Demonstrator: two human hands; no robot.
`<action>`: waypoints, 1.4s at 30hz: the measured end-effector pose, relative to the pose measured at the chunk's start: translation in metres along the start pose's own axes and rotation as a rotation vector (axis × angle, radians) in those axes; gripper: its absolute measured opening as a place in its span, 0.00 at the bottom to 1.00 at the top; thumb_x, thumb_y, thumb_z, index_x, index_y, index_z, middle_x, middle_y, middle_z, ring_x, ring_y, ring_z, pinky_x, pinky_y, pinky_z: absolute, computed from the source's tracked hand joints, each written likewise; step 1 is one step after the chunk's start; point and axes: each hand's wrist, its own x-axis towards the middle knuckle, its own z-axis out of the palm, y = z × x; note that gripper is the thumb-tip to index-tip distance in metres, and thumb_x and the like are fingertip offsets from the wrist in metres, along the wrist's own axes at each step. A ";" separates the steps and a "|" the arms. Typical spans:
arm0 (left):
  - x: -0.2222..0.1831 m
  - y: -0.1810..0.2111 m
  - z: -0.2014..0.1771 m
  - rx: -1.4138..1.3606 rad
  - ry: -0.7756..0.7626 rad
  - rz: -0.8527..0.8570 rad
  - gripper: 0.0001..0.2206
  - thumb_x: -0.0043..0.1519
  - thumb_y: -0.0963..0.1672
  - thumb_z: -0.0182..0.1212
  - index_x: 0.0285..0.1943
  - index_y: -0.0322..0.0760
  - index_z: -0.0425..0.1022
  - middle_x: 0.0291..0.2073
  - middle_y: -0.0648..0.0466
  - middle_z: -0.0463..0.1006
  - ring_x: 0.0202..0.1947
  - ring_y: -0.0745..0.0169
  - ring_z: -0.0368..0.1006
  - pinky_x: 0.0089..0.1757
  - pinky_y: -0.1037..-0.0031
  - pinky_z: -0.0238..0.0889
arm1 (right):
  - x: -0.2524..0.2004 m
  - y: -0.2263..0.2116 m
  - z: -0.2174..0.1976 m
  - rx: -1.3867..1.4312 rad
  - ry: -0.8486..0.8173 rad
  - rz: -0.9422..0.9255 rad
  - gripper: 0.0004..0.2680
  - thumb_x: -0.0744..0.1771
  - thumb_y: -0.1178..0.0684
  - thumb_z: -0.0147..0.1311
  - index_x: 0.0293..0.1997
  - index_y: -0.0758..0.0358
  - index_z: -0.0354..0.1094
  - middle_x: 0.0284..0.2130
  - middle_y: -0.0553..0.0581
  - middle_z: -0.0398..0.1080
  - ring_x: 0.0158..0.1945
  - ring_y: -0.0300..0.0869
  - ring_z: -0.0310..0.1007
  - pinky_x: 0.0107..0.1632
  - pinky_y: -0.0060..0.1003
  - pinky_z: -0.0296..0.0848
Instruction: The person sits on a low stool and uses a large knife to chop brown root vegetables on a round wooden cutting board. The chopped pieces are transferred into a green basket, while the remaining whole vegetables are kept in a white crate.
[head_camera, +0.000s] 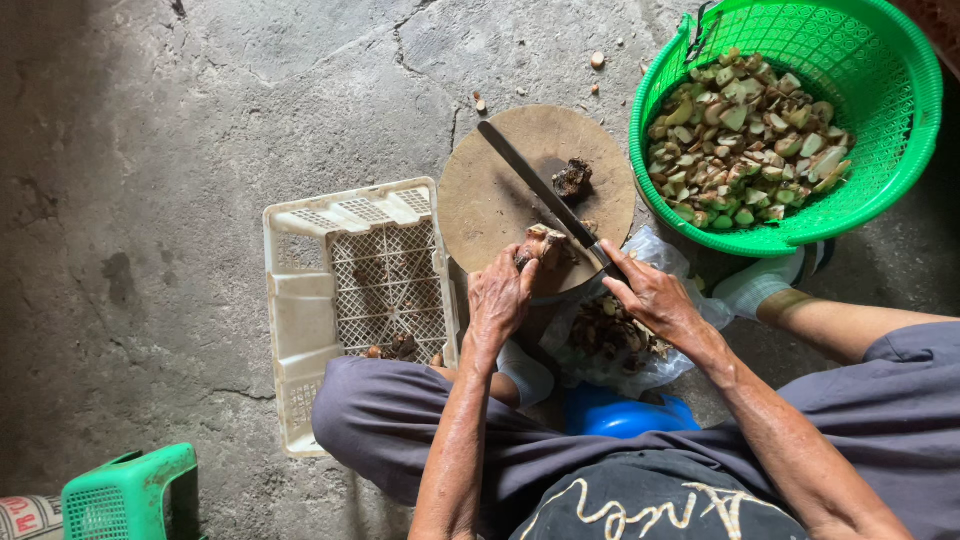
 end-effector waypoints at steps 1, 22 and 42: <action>-0.001 0.005 -0.001 0.032 0.036 0.016 0.20 0.68 0.53 0.51 0.62 0.40 0.68 0.42 0.45 0.82 0.45 0.47 0.78 0.46 0.56 0.60 | -0.001 -0.006 -0.004 -0.020 -0.002 0.002 0.24 0.68 0.48 0.55 0.74 0.48 0.52 0.49 0.68 0.74 0.43 0.63 0.77 0.41 0.52 0.77; 0.016 0.023 0.003 0.223 0.107 0.140 0.18 0.65 0.53 0.56 0.53 0.39 0.72 0.39 0.49 0.79 0.38 0.48 0.78 0.42 0.54 0.61 | 0.013 -0.011 -0.009 -0.004 -0.187 0.077 0.25 0.67 0.46 0.56 0.75 0.43 0.53 0.33 0.64 0.73 0.33 0.54 0.77 0.37 0.48 0.76; 0.016 0.019 -0.003 0.243 0.021 0.069 0.17 0.66 0.54 0.54 0.52 0.40 0.70 0.43 0.47 0.79 0.40 0.46 0.79 0.44 0.52 0.62 | 0.013 -0.031 -0.001 -0.157 -0.181 0.075 0.24 0.68 0.45 0.54 0.75 0.43 0.52 0.36 0.65 0.73 0.36 0.59 0.76 0.41 0.52 0.76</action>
